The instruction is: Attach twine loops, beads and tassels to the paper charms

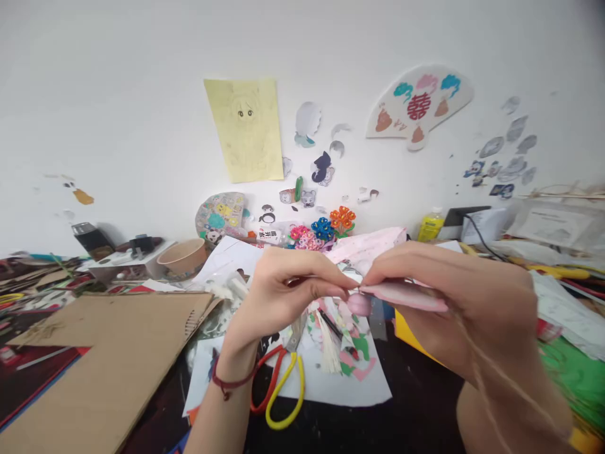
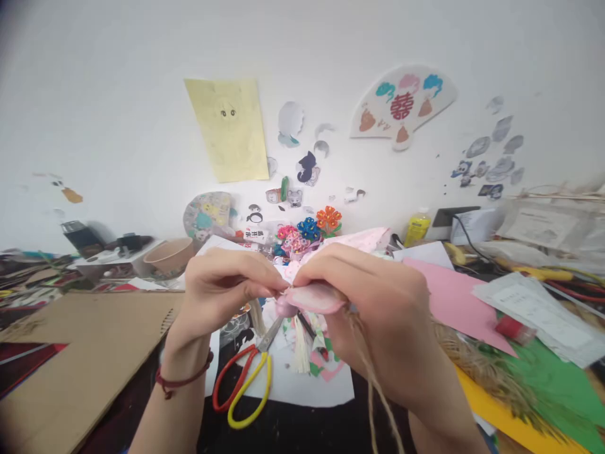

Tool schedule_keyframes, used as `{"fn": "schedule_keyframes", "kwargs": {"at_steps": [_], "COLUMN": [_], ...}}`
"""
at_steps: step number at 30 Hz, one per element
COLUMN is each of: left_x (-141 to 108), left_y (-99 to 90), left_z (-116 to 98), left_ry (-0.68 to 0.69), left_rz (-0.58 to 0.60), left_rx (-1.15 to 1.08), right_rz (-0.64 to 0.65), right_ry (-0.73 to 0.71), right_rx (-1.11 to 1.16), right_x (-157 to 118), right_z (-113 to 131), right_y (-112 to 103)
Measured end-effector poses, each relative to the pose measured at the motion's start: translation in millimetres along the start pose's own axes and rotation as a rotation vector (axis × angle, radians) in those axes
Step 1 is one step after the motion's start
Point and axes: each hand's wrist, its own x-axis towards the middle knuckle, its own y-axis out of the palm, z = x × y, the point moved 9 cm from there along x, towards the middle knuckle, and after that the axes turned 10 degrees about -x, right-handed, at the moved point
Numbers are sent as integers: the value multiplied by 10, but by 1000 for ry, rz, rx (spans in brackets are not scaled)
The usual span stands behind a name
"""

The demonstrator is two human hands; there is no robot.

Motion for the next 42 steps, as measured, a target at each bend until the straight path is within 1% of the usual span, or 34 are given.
{"fn": "schedule_keyframes", "kwargs": {"at_steps": [3, 5, 8, 11, 14, 17, 24, 28, 31, 33, 36, 37, 39, 41, 42], "left_x": [6, 1, -15, -26, -26, -20, 32, 34, 12, 0, -8, -9, -13, -24, -31], "left_y": [2, -6, -22, -8, 13, 9, -21, -51, -100, -126, -147, -141, -113, -65, -38], "left_z": [-32, -33, -13, 2, -13, -28, -17, 12, 24, 2, -70, -97, -147, -190, -198], "left_ry": [17, 10, -24, -46, -34, -28, -69, -104, -107, -77, 9, 45, 127, 227, 270], "left_rz": [-10, -32, -65, -56, -22, -13, -34, -59, -108, -140, -177, -178, -171, -153, -143], "left_rx": [60, 82, 60, -2, -38, -13, 55, 78, 102, 136, 266, 319, 430, 549, 610], "right_rz": [8, -7, -73, -116, -83, -32, -35, -21, -17, -22, -1, 20, 137, 252, 289], "right_ry": [40, 6, -76, -69, -46, -31, -74, -74, -35, 3, 46, 90, 190, 294, 338], "right_rx": [9, 3, -28, -63, -80, -71, -101, -58, 26, 147, 472, 586, 746, 851, 887], "right_x": [-7, -13, -27, -36, -37, -47, -97, -83, -20, 39, 114, 126, 121, 83, 63], "right_z": [-24, 5, 76, 94, 107, 100, 72, 39, -34, -125, -284, -358, -465, -526, -543], "right_y": [16, 17, -21, -55, -38, -13, 2, 28, 35, 54, 150, 207, 385, 552, 612]}}
